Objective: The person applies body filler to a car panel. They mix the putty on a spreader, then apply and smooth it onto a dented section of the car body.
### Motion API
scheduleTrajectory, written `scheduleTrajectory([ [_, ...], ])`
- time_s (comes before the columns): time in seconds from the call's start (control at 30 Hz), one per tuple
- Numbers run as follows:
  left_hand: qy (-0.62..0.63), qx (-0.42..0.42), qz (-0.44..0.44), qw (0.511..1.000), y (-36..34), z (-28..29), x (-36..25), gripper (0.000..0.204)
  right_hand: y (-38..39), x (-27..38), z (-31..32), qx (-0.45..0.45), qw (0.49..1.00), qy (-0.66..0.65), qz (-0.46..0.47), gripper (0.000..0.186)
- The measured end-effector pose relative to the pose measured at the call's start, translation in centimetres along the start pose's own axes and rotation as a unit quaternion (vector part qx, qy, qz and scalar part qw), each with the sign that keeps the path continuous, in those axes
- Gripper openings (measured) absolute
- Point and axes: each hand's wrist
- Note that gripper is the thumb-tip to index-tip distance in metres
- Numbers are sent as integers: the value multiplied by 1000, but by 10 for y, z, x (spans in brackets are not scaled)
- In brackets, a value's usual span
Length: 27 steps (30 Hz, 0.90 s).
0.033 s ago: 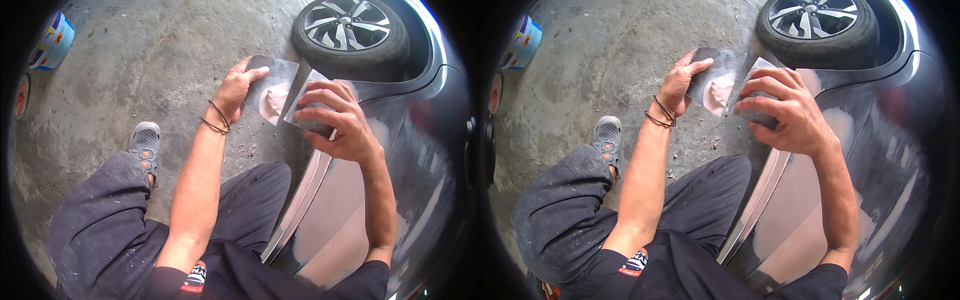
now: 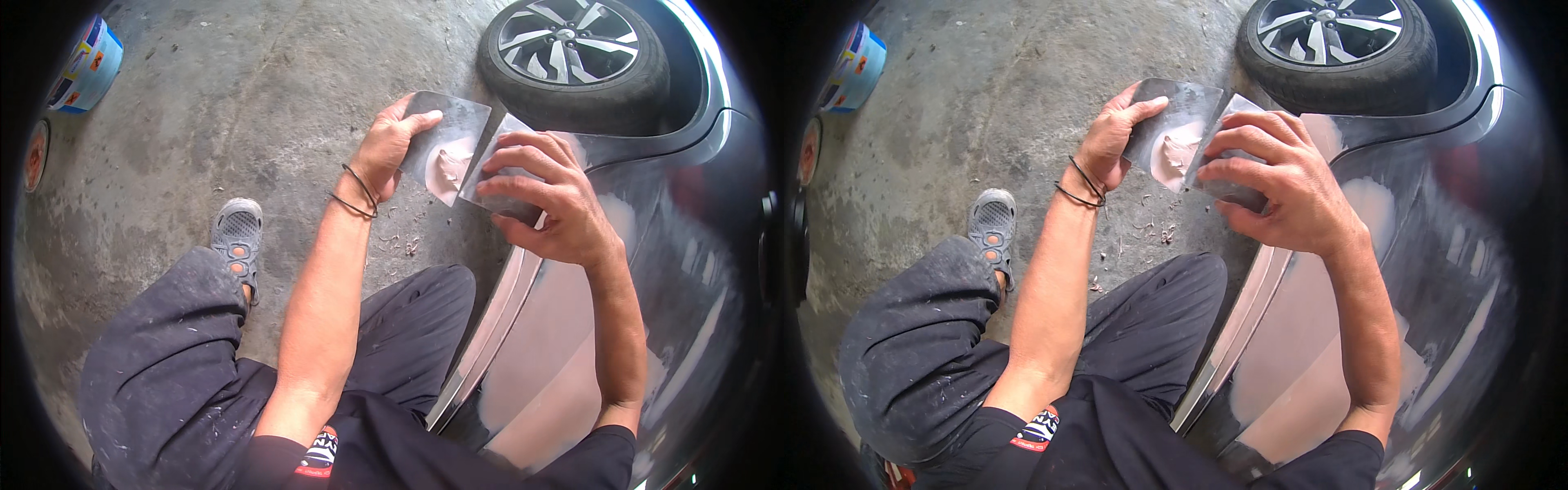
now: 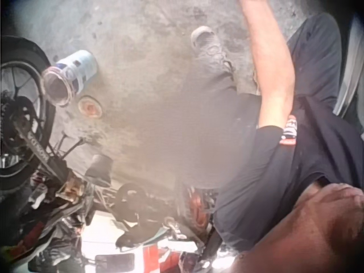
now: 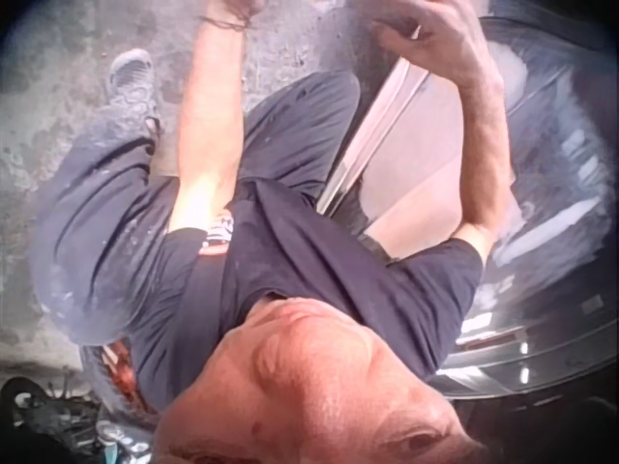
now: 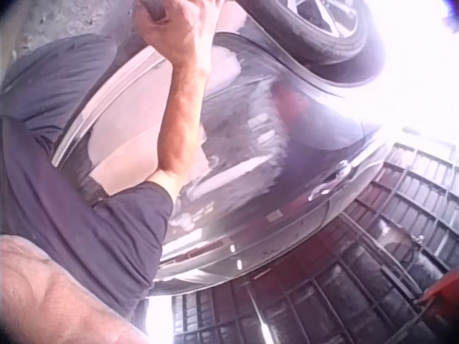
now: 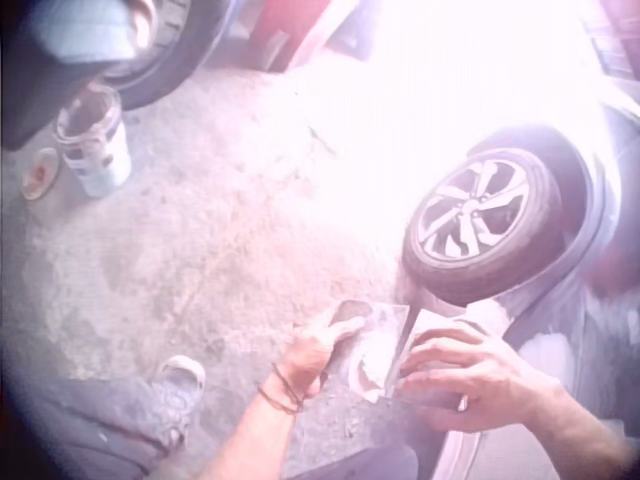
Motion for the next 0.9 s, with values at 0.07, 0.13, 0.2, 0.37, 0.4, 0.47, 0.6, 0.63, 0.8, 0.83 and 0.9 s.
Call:
scheduleTrajectory([
  [0.07, -29, 33, 7, 999, -1, 1, 2, 33, -5, 1, -7, -13, 1000, 0, 11, 45],
  [0.13, -34, 22, 8, 999, -3, -2, 4, 33, -7, 0, -15, -15, 1000, 3, 15, 45],
  [0.2, -41, 30, 14, 999, -5, -5, 5, 33, -7, -3, -19, -17, 999, 15, 22, 42],
  [0.37, -44, -1, -17, 999, -6, 5, -5, 40, 2, -16, -10, 58, 997, 39, 25, 38],
  [0.4, -15, -53, -32, 998, -5, 8, -13, 44, 7, -21, 0, 102, 992, 64, 21, 35],
  [0.47, -25, -63, -76, 995, -8, 36, -30, 50, 26, -40, 29, 35, 995, 90, -8, 29],
  [0.6, 4, -50, -96, 994, 5, 50, -24, 33, 57, -60, 58, 58, 987, 61, -137, 49],
  [0.63, 5, -24, -103, 994, 10, 54, -32, 32, 59, -59, 62, 70, 986, 61, -135, 49],
  [0.8, 51, -20, -99, 994, 3, 65, -37, 30, 99, -59, 38, 284, 917, 271, -75, 68],
  [0.83, 54, -38, -106, 992, 1, 67, -38, 29, 107, -58, 29, 287, 917, 259, -100, 69],
  [0.9, 49, -61, -108, 991, 3, 76, -38, 29, 111, -60, 6, 313, 911, 245, -106, 63],
])
Point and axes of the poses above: each hand's wrist, its own y-axis away from the middle knuckle, its own z-axis out of the back of the hand, x = y × z, and after that the axes turned 1 degree about -x, right-handed
